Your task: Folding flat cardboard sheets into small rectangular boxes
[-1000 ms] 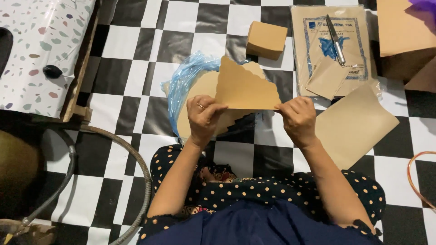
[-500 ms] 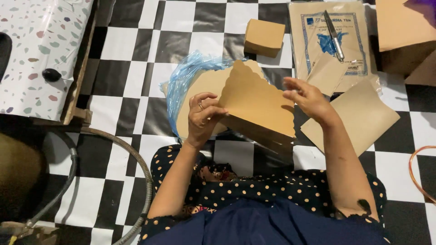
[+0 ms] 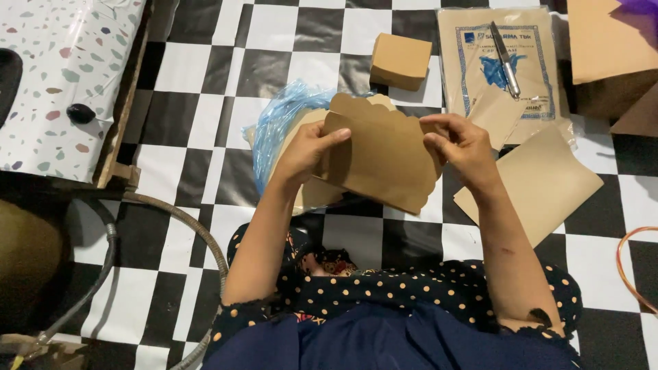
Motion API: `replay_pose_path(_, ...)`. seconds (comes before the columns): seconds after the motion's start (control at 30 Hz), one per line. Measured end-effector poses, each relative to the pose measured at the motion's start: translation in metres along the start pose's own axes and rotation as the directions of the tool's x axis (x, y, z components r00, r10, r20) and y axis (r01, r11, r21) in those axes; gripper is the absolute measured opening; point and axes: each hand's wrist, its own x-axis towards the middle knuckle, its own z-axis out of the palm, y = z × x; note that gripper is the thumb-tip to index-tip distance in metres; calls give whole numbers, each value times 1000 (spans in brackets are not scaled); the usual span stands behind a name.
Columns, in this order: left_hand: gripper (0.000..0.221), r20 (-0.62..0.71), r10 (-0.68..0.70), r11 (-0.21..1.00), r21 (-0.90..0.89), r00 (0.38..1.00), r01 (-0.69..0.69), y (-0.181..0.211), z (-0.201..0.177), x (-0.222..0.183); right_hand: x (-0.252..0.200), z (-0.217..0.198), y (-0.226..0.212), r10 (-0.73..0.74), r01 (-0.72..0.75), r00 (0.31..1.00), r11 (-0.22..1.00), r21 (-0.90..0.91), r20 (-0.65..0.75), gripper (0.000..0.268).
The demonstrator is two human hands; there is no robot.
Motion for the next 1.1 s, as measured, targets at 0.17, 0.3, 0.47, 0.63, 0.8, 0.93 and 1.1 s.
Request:
replay_pose_path(0.17,25,15,60,997,-57,998,-59,5,22,-13,-3,11,26,-353,421,905,661,-622,237,50)
replay_pose_path(0.3,18,38,112,993,-46,993,-110,2,29,-19,2,19,12,-265,379,908,851,-364,326,37)
replay_pose_path(0.47,14,-8,242,969,55,970,-241,-4,30,-24,-6,28,-9,-134,231,945,919,-319,299,22)
replay_pose_path(0.63,22,-139,449,859,339,883,-384,-12,24,-19,-12,21,14,-148,270,945,859,-435,293,17)
replay_pose_path(0.8,12,365,758,-33,849,540,-528,-8,51,-17,-14,32,14,-178,327,934,774,-543,309,11)
replay_pose_path(0.93,16,324,777,15,848,540,-530,-19,34,-1,-9,12,3,-136,275,945,823,-496,298,6)
replay_pose_path(1.1,25,286,733,65,874,618,-482,-32,21,1,-12,-4,16,-106,175,979,874,-453,172,6)
